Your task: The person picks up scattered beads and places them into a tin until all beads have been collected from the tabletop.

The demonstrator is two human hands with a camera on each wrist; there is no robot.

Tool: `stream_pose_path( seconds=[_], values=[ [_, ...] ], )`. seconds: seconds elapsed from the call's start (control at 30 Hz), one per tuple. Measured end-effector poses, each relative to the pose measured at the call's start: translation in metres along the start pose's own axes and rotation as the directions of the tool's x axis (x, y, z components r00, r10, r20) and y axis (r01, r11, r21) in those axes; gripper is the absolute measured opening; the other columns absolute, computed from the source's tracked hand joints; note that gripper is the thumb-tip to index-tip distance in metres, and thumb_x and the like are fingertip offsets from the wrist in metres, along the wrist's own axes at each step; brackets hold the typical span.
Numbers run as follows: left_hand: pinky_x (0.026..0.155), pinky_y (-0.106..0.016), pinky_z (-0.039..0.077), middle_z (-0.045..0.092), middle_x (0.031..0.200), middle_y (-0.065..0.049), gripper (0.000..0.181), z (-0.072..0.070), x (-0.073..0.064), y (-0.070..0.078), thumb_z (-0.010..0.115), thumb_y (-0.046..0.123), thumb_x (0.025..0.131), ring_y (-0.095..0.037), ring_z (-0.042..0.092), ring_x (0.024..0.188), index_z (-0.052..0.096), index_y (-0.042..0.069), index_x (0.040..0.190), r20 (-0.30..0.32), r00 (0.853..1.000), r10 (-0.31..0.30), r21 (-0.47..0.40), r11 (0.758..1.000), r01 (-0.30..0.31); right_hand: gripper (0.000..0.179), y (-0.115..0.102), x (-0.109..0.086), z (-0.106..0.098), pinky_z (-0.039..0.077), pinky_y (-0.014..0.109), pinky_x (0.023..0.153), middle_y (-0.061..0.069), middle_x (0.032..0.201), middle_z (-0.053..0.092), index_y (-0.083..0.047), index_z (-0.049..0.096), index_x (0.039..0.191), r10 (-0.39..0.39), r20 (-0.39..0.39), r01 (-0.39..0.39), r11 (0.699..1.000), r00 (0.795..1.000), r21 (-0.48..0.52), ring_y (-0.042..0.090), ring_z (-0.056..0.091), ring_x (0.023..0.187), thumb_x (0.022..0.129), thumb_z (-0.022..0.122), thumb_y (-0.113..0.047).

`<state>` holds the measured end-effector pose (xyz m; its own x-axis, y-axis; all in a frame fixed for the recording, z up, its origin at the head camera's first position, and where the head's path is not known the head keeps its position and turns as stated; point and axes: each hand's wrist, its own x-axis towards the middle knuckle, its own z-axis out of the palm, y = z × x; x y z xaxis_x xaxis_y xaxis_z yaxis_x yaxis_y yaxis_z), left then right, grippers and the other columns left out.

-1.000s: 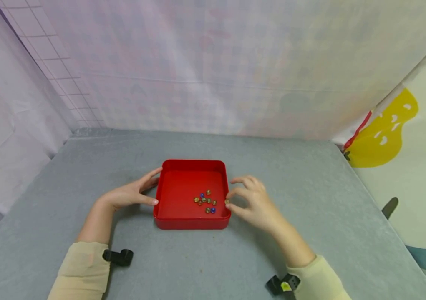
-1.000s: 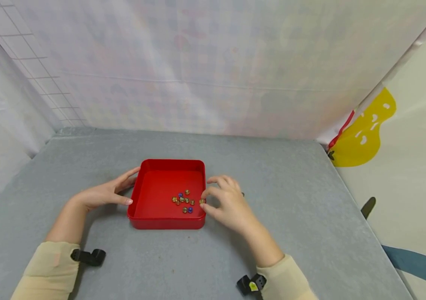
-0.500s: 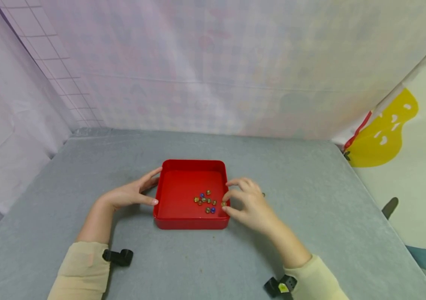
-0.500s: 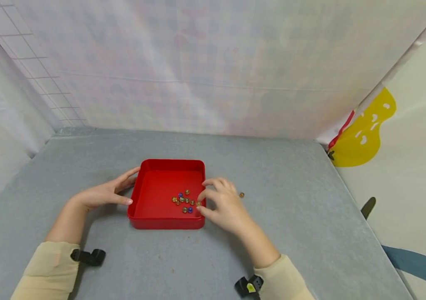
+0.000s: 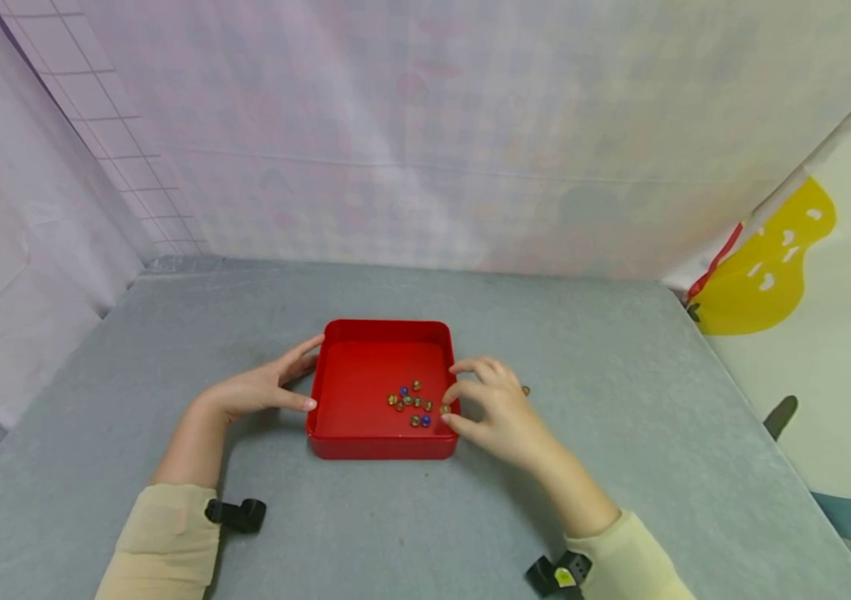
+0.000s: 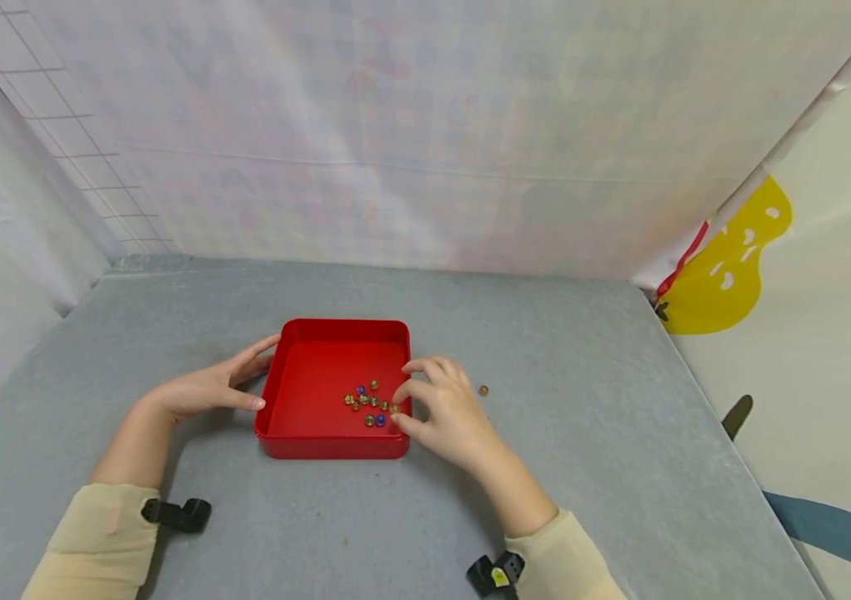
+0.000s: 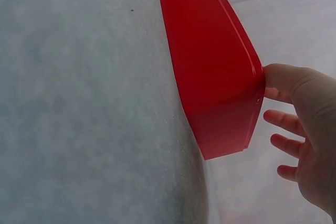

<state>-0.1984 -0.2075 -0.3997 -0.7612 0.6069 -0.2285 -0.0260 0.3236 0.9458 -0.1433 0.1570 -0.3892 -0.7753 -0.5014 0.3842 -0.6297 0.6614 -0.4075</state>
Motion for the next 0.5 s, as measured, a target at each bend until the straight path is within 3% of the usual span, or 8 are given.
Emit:
stream_pose_path(
  seconds=[0.5],
  values=[
    [0.106, -0.064, 0.014, 0.005, 0.158, -0.016, 0.094, 0.0001, -0.0009, 0.0012, 0.069, 0.013, 0.089, -0.035, 0.002, 0.143, 0.005, 0.024, 0.155, 0.002, 1.000, -0.004, -0.001, 1.000, 0.004, 0.018, -0.0017, 0.0002, -0.0009, 0.030, 0.056, 0.098, 0.010, 0.123, 0.056, -0.015, 0.070, 0.092, 0.002, -0.009, -0.002, 1.000, 1.000, 0.002, 0.025, 0.042, 0.119, 0.079, 0.080, -0.021]
  ],
)
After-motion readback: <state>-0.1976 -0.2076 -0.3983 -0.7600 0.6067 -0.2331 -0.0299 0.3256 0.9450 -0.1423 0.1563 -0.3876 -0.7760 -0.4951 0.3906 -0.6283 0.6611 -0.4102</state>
